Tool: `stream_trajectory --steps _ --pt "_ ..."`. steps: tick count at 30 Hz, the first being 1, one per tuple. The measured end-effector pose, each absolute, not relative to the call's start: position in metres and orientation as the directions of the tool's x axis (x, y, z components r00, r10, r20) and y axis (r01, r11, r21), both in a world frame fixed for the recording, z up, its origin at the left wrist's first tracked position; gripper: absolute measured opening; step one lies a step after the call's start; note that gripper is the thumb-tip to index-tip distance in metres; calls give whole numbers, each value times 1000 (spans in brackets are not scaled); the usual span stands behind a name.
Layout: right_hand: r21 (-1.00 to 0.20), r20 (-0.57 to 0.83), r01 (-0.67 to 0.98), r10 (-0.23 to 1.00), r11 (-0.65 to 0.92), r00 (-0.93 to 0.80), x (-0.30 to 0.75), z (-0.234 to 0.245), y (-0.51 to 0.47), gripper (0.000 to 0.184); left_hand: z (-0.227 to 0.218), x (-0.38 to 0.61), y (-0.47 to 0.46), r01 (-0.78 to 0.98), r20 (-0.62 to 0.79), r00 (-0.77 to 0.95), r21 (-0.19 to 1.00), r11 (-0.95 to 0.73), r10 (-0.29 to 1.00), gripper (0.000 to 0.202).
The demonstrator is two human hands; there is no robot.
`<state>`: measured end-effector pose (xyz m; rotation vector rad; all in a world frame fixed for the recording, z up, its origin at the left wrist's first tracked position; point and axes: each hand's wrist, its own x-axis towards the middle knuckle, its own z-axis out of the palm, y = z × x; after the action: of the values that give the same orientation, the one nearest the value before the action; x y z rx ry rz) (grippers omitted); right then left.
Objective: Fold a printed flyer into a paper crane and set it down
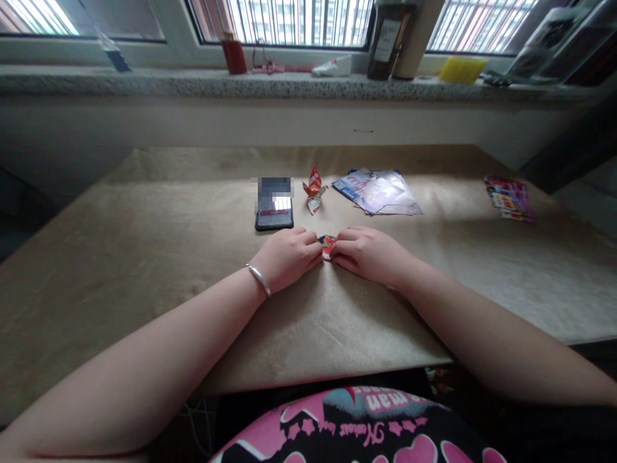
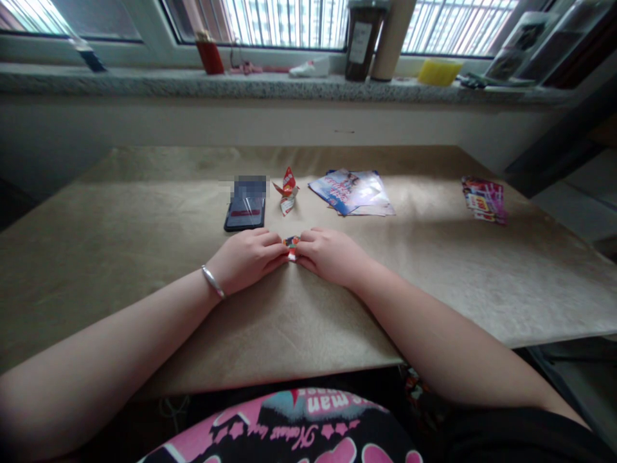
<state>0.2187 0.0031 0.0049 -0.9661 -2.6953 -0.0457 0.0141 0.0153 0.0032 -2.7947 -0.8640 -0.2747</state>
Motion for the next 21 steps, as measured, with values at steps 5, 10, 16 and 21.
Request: stream_trajectory --steps 5,10,16,21 --pt "-55 290 589 577 806 -763 219 4 4 26 2 14 16 592 235 796 -110 -798 558 28" --pt "-62 293 610 598 790 -746 218 3 4 25 2 14 15 586 225 803 -129 -800 551 29" --pt "-23 274 648 628 761 -728 216 5 1 28 0 14 16 595 219 798 -134 -792 562 27" --pt "-1 262 682 658 731 -706 214 5 0 24 2 14 16 582 235 805 -131 -803 545 27"
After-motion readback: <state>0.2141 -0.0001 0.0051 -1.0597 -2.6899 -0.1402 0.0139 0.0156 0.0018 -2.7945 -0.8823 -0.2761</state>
